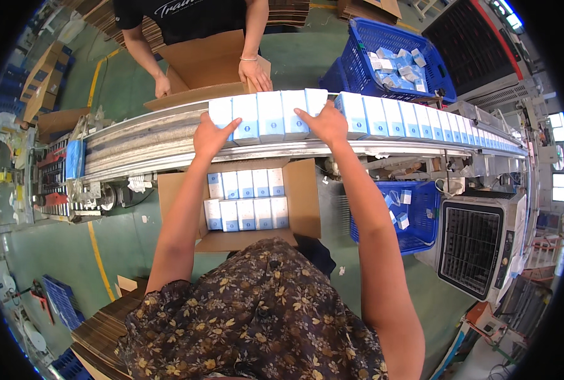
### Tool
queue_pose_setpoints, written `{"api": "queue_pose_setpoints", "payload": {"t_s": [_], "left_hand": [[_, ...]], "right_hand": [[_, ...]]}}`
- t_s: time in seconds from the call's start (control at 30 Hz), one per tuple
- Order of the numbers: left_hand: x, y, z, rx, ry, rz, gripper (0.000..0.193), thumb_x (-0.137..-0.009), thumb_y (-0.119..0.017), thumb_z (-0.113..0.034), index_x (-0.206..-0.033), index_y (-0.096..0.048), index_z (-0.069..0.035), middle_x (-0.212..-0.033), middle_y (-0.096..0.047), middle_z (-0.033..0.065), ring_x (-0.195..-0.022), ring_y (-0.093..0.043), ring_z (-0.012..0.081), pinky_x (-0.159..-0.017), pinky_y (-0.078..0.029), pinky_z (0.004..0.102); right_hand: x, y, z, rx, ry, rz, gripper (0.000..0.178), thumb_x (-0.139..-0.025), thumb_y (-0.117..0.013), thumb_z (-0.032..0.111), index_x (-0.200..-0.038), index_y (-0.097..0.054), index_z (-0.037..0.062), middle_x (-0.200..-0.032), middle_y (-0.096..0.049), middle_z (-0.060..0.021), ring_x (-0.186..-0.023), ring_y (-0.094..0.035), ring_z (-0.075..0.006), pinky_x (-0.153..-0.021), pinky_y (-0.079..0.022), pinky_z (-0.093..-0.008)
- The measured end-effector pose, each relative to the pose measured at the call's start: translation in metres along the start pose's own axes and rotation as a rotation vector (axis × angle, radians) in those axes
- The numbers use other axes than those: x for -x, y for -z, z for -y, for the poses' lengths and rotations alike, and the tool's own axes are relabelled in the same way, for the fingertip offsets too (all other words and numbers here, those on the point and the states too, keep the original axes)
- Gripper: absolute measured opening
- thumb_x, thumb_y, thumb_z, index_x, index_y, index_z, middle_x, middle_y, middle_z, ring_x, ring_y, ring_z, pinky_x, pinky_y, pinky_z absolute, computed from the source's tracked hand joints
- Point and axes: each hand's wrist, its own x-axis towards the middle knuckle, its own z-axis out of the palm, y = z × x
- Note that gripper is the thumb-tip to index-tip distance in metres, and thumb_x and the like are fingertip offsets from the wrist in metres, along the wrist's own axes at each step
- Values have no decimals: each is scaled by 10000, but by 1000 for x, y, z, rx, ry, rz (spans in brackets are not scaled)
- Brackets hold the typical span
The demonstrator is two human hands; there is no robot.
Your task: The person packs small white boxes from a conveyor belt into a larger cardboard box. They arrange the items in rows, close the cardboard box, and place it on a stack of other boxes before retrieving a new empty box to continue the process.
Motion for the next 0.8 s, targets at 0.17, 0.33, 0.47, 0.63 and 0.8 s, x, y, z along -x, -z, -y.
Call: {"api": "queue_pose_setpoints", "payload": {"t_s": [0.17, 0.33, 0.47, 0.63, 0.8], "left_hand": [[18, 44, 28, 251, -93, -151, 884, -673, -853, -552, -1183, -480, 66, -997, -686, 238, -952, -689, 347, -829, -541, 388], [113, 145, 16, 415, -456, -491, 1063, -605, -929, -481, -1313, -380, 92, -1199, -546, 227, -1091, -587, 306, -918, -492, 394], [170, 145, 74, 298, -748, -663, 1131, -593, -870, -657, -1335, -379, 41, -1213, -418, 144, -1087, -498, 289, -973, -398, 439], [186, 36, 178, -152, -239, 120, 924, -854, -750, -381, -1483, -258, 83, -1503, -354, 282, -1364, -369, 432, -1122, -327, 488], [171, 14, 184, -318, -387, 751, 879, -889, -689, -443, -1581, -216, -177, -1583, -217, 291, -1448, -265, 455, -1138, -345, 471]], "right_hand": [[55, 26, 39, -208, 133, -253, 940, -741, -739, 662, -1340, -501, -23, -1118, -688, -237, -1043, -667, -395, -886, -521, -430], [174, 76, 70, -630, 264, -456, 839, -750, -856, 209, -1394, -385, -48, -1251, -570, -210, -1150, -594, -293, -982, -472, -390], [255, -8, 47, -705, 369, -601, 744, -903, -704, 182, -1422, -232, -67, -1405, -388, -221, -1316, -435, -307, -1091, -383, -430], [258, -101, 0, 361, 144, 541, 941, -911, -626, 512, -1519, -205, -70, -1505, -352, -317, -1416, -336, -441, -1159, -323, -407], [226, -131, 10, 120, 300, 643, 787, -914, -554, 607, -1556, -310, 224, -1608, -186, -250, -1500, -155, -412, -1162, -262, -564]]}}
